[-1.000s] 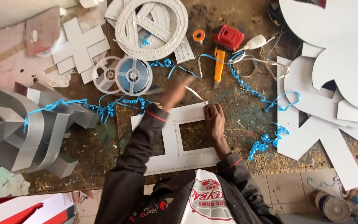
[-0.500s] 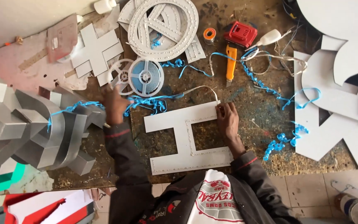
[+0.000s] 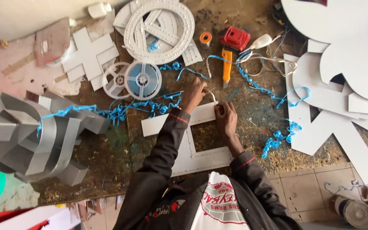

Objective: The person assembles a large white letter 'H' on a workbench by attaching a strip of LED lights to its edges. They use a utility knife to cut the light strip and their hands to press it into place along the contours of the letter.

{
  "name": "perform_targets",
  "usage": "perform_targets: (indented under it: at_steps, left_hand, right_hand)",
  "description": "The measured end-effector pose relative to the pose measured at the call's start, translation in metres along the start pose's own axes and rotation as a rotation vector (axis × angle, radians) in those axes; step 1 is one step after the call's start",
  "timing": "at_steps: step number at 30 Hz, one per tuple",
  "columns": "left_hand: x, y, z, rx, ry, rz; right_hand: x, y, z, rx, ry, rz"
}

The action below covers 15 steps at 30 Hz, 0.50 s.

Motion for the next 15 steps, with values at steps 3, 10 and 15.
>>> perform_targets:
  at_steps: [3, 10, 15]
  left_hand:
    - [0.005, 0.008, 0.012, 0.176, 0.170, -0.089]
    - [0.060, 0.020, 0.058, 0.330, -0.086, -0.087]
    - [0.090, 0.041, 0.098, 0.538, -0.297, -0.129]
  right_hand:
    - [-0.003, 0.004, 0.005, -0.036, 0.026, 0.039]
    - [-0.018, 0.013, -0.013, 0.100, 0.008, 0.080]
    - [-0.022, 0.019, -0.020, 0.196, -0.009, 0.079]
Point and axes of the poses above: each hand's wrist, its own x-axis away from the middle knuckle, its own z-axis out of the back of the hand, y = z × x, the point moved 9 cm from there along -x, towards the middle knuckle, and after that the axes turned 14 degrees about -x, right-handed, at the moved point
